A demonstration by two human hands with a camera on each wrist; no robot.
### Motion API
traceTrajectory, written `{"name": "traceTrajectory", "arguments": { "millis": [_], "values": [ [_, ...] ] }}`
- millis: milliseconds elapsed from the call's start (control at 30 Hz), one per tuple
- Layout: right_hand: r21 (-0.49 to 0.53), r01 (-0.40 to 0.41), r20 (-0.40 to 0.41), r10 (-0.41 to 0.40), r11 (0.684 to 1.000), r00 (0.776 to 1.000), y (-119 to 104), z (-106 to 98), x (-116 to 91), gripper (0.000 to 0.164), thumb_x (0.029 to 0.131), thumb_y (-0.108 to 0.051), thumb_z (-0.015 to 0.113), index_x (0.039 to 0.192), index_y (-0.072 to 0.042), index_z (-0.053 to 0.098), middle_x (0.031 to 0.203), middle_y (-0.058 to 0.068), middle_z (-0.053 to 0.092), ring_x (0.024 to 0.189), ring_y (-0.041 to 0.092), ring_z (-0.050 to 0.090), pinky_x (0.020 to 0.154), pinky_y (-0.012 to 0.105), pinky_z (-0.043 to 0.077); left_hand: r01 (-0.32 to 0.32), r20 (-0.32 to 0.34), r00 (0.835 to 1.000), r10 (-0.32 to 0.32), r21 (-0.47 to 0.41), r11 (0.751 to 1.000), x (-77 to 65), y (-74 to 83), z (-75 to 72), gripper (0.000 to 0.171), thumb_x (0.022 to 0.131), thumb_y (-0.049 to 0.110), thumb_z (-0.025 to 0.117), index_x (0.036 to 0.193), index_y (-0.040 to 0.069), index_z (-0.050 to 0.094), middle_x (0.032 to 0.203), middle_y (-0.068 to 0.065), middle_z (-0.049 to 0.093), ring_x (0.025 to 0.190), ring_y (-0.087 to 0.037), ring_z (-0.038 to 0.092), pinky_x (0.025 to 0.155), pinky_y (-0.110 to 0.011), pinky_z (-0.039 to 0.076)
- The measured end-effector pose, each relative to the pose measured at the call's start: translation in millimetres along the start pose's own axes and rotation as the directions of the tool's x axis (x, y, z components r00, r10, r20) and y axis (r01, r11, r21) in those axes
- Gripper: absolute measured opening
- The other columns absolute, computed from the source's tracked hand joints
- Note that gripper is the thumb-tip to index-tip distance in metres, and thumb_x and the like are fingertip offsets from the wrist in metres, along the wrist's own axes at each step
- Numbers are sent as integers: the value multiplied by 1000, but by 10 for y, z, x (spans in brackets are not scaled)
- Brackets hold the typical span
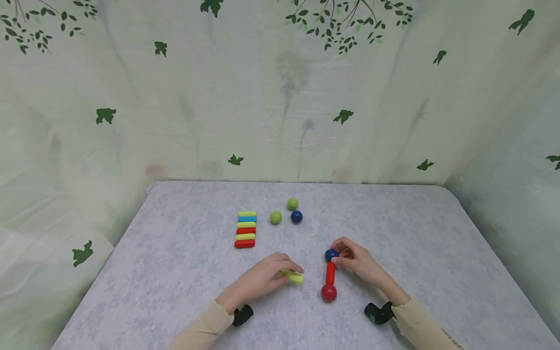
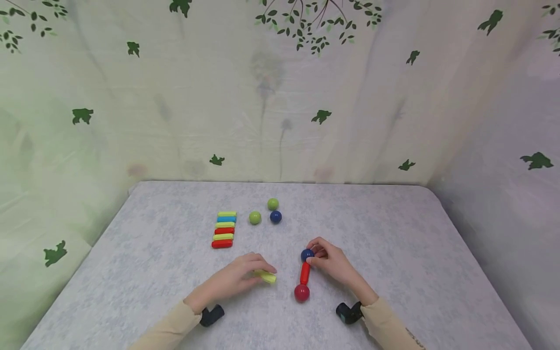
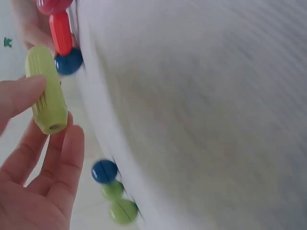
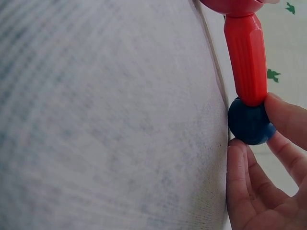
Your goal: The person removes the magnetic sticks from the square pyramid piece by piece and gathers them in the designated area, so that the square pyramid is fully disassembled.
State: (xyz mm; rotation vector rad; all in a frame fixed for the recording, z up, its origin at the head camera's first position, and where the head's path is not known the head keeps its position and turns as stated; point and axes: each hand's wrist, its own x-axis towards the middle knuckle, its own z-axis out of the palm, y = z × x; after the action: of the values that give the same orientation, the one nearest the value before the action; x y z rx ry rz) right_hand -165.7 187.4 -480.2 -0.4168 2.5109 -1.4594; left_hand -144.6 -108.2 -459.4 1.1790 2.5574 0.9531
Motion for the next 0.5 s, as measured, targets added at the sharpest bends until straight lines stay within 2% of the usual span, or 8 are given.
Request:
{"name": "traceTrajectory", "arguments": {
  "millis": [100, 200, 367, 500],
  "values": [
    [4, 5, 2, -5, 1000, 1000, -6, -8, -6, 26, 90, -19, 67, 113, -10, 58, 111, 9, 60, 96, 23, 56, 83, 36, 47, 71, -77, 994, -72, -5, 997, -94, -89, -75, 23, 89, 5, 67, 109, 18, 67, 105, 11, 61, 100, -9, 52, 88, -29, 45],
    [6, 17, 6, -17, 1000, 1000, 0, -15, -4, 27, 90, -19, 67, 113, -9, 58, 112, 11, 59, 96, 24, 56, 83, 38, 46, 134, -169, 977, -131, 4, 991, -183, -197, -147, 21, 85, 1, 69, 102, 14, 67, 102, 7, 63, 96, -12, 53, 83, -32, 47],
    [5, 21, 12, -21, 1000, 1000, 21, -18, -2, 27, 90, -19, 67, 114, -9, 58, 112, 10, 59, 96, 23, 56, 83, 38, 47, 245, -304, 927, -220, 46, 968, -300, -384, -262, 22, 80, -2, 74, 96, 12, 68, 99, 4, 63, 97, -17, 56, 84, -37, 48],
    [-4, 12, 5, -12, 1000, 1000, 29, -8, 3, 25, 90, -20, 67, 112, -10, 58, 110, 9, 59, 95, 22, 56, 82, 35, 47, 338, -370, 884, -287, 78, 938, -358, -480, -336, 23, 78, -4, 74, 95, 11, 68, 102, -2, 62, 101, -23, 56, 87, -40, 47]
  ]
}}
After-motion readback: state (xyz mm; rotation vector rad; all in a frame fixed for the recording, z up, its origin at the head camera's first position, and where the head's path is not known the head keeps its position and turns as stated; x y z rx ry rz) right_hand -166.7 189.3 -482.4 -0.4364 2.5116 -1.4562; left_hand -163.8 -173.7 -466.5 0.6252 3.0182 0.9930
